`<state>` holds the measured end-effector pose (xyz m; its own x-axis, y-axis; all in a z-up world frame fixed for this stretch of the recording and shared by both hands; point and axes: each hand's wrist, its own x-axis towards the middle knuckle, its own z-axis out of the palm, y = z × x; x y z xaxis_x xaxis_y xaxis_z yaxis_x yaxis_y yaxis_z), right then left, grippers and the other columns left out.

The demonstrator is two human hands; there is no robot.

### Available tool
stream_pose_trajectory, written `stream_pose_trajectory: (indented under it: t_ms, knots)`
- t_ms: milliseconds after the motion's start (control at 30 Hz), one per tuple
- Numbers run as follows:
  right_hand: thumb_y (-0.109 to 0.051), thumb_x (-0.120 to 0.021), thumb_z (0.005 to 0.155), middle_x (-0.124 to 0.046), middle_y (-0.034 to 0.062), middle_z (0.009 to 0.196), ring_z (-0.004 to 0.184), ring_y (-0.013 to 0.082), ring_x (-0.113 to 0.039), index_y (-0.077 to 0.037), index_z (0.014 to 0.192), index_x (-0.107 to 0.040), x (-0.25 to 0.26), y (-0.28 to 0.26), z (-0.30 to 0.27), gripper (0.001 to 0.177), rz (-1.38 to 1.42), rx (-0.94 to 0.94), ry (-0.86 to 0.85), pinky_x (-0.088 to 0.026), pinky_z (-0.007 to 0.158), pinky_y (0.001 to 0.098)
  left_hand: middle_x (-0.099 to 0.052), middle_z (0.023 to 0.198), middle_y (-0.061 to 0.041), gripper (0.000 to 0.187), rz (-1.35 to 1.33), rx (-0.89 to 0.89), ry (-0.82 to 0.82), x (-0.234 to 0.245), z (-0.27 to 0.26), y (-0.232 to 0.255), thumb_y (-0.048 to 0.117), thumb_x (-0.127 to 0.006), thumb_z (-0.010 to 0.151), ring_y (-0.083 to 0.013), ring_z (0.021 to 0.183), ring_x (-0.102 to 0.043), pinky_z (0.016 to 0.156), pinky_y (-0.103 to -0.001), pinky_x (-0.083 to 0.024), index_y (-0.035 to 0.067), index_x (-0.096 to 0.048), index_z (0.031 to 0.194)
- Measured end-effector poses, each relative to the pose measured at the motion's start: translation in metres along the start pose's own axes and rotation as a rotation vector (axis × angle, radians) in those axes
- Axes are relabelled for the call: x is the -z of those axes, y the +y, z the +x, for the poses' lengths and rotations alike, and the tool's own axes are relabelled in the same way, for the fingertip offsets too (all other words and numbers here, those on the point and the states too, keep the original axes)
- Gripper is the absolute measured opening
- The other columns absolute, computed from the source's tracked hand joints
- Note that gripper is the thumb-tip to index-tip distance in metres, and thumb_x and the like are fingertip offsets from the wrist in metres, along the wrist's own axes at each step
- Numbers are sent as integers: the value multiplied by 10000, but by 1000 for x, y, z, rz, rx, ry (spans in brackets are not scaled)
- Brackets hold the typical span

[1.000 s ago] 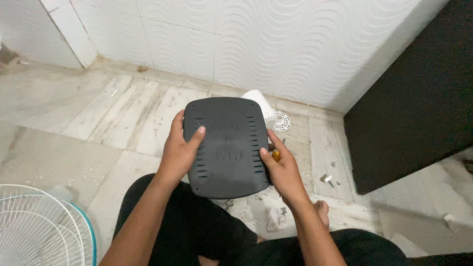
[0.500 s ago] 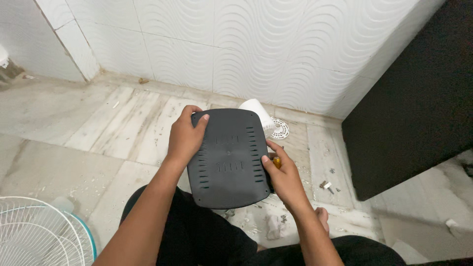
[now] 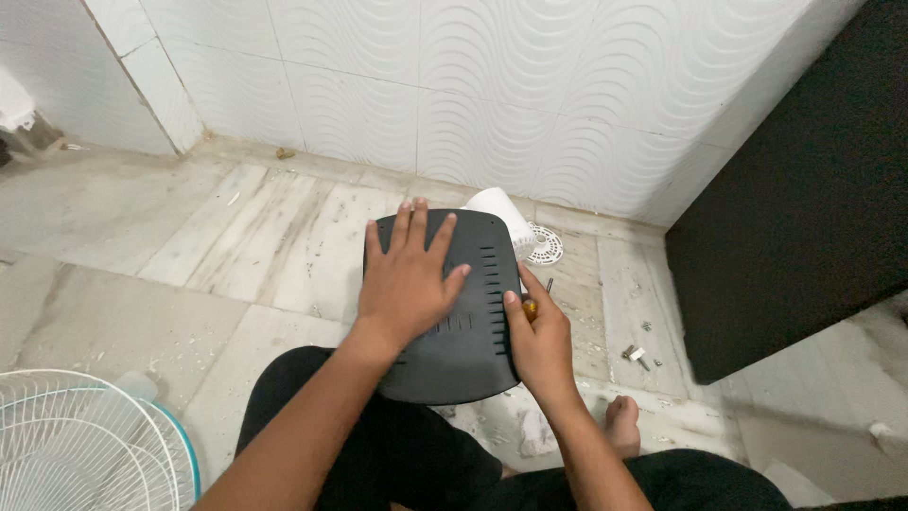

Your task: The person sits on the floor and uses a screwdriver to attach a black plastic cover to a teal fan base. They align the cover, insert screws, and tighten them to secure the housing.

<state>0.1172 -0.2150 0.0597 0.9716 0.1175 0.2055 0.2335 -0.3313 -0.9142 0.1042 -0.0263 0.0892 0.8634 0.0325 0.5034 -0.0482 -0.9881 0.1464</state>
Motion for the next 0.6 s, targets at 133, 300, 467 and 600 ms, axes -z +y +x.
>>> stream_pose_trajectory:
  t_ms: [133, 300, 467, 600]
  knots:
    - [-190, -616, 979, -641, 25, 704, 607, 71, -525, -110, 1397, -636, 1, 5, 1, 426, 15, 44, 66, -459, 563, 248, -299, 1591, -261, 794, 6, -1, -20, -2, -12, 21, 590, -552, 901, -408, 1485, -236, 1140, -678, -145, 89, -423, 1503]
    - [-194, -619, 979, -662, 18, 709, 596, 67, -539, -104, 1344, -663, -2, 5, -3, 379, 57, 22, 80, -467, 552, 263, -313, 1569, -262, 795, 17, -9, 18, 2, -22, 27, 582, -559, 875, -423, 1462, -259, 1112, -685, -153, 88, -437, 1485]
    - [-208, -633, 976, -652, 64, 662, 589, 98, -558, -105, 1311, -686, -6, 3, -5, 355, -49, 84, 127, -484, 570, 285, -350, 1573, -253, 762, -59, -73, 47, 8, -50, 41, 508, -624, 874, -421, 1464, -300, 1127, -679, -202, 91, -471, 1492]
    - [-216, -637, 975, -670, 61, 688, 596, 104, -607, -93, 1276, -692, -5, -2, -9, 330, -84, 123, 130, -501, 590, 290, -367, 1565, -249, 743, -55, -62, 68, 14, -64, 49, 485, -650, 873, -414, 1465, -317, 1138, -677, -222, 87, -489, 1479]
